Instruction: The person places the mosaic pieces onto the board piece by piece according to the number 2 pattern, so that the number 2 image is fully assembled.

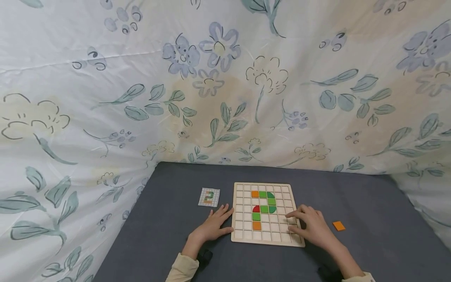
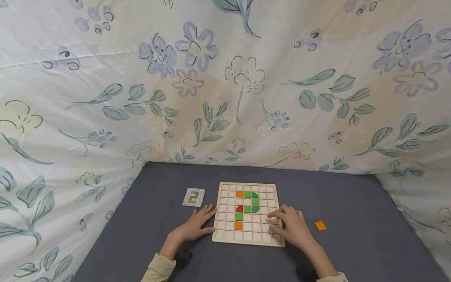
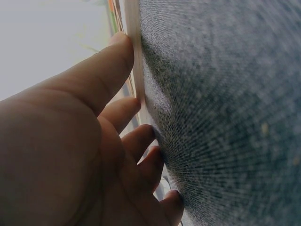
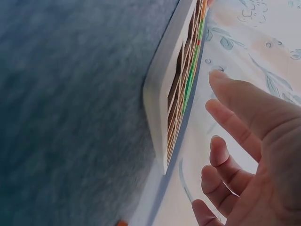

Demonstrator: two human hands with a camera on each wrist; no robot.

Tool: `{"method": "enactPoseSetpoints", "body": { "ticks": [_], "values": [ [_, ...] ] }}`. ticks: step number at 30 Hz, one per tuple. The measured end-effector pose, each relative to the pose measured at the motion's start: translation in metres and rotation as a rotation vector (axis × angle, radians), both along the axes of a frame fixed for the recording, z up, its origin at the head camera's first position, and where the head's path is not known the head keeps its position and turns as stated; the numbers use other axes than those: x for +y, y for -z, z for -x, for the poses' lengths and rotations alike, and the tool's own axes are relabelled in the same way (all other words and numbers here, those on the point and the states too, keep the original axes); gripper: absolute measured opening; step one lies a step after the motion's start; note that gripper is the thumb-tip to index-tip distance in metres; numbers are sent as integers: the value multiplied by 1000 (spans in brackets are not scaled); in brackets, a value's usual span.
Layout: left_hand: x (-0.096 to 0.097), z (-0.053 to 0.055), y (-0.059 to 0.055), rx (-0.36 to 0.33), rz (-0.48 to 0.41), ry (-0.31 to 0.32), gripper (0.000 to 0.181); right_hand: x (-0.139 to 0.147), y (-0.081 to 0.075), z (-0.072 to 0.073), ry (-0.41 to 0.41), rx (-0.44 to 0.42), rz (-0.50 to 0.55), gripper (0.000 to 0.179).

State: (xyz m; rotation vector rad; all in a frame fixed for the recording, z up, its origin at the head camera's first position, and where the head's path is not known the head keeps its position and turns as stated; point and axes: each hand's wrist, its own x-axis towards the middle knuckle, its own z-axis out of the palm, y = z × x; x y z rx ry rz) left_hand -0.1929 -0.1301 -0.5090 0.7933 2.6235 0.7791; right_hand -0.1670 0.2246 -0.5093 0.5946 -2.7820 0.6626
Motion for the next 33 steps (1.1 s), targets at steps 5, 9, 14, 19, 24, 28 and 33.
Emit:
{"method": "enactPoseSetpoints", "body": {
  "ticks": [5, 9, 14, 19, 24, 28, 33],
  "values": [
    [0, 0, 0, 5, -4, 2, 68, 9, 3, -4, 22, 15, -19, 35],
    [0, 1, 2, 9, 4, 3, 68, 17, 4, -7, 43, 10, -30, 36],
    [0, 1, 2, 12, 0, 10, 68, 27, 5, -11, 65, 21, -29, 35],
    [0, 2, 2, 10, 0, 5, 68, 37, 5, -14, 93, -5, -43, 36],
    [0, 1, 1, 13, 1, 3, 67, 47, 1, -17, 128, -25, -57, 36],
    [1, 1, 0, 14, 2, 7, 66, 55, 3, -18, 136, -21, -81, 37],
    [1, 1, 1, 7, 2, 8, 66, 67, 5, -19, 141, -39, -112, 40]
  ]
}}
